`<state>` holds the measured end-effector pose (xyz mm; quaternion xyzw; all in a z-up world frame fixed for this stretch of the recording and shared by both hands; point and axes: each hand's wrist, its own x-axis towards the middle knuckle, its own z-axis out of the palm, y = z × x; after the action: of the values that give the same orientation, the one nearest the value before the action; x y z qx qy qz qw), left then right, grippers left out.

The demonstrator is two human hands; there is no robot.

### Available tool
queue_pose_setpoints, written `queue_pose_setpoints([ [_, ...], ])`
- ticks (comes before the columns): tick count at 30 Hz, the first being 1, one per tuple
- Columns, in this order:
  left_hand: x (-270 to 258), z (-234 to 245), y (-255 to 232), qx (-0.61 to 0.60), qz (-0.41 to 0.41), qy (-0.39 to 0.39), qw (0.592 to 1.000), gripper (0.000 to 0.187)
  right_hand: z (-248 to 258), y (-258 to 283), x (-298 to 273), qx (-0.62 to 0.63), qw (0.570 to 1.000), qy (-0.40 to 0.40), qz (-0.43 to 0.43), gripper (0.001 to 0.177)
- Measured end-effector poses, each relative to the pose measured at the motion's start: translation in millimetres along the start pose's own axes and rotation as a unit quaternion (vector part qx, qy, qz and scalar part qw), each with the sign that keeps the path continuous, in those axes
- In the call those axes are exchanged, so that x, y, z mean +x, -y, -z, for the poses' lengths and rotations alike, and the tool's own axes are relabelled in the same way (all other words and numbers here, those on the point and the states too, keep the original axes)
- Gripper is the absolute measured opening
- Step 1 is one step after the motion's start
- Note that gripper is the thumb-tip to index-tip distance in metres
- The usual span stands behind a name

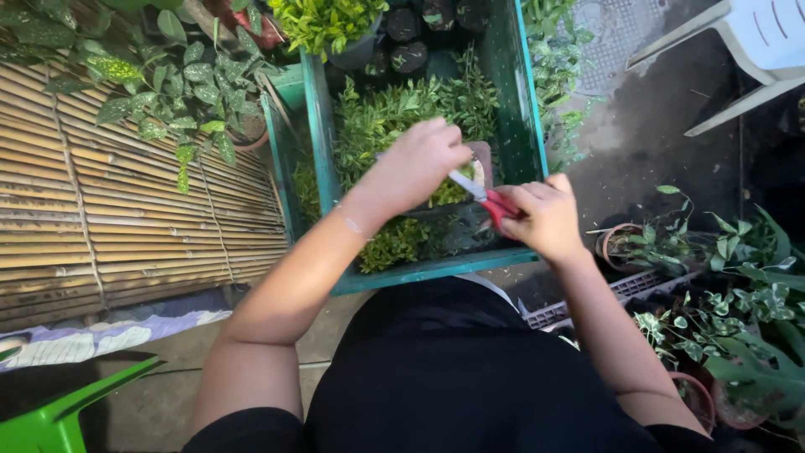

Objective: Trimming plant cuttings with scissors and sorting them into a plastic crate.

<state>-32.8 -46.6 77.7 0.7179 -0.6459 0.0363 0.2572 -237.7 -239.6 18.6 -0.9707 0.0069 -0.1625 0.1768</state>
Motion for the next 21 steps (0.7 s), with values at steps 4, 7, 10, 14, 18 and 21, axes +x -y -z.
queue_pose_setpoints([
  [4, -38.6, 34.8, 26.7, -0.048, 0.045, -0.082, 0.994, 0.007, 45.4, 24.4, 16.9, 0.008, 1.0, 0.013, -0.02, 0.039],
  [7, -97.9, 49.5, 55.5, -0.03, 0.164, -0.185, 0.968, 0.011, 59.7, 26.5, 14.1, -0.001, 0.999, -0.015, -0.029, 0.041],
  [10, -174.7, 9.8, 90.0, -0.028, 0.3, -0.237, 0.924, 0.01, 64.9, 22.9, 5.9, -0.044, 0.996, -0.018, -0.07, 0.044],
  [14, -271.1, -98.8, 135.0, -0.027, 0.441, -0.214, 0.871, 0.006, 62.3, 26.5, 4.1, -0.047, 0.996, -0.027, -0.073, 0.049],
  [18, -326.0, -186.1, 159.3, -0.026, 0.537, -0.169, 0.826, 0.013, 53.5, 33.3, 9.6, -0.014, 0.991, -0.039, -0.128, 0.056],
  [21, -350.5, -215.2, 176.3, -0.043, 0.52, -0.1, 0.847, 0.015, 41.6, 28.0, 6.8, 0.063, 0.976, -0.051, -0.202, 0.053],
])
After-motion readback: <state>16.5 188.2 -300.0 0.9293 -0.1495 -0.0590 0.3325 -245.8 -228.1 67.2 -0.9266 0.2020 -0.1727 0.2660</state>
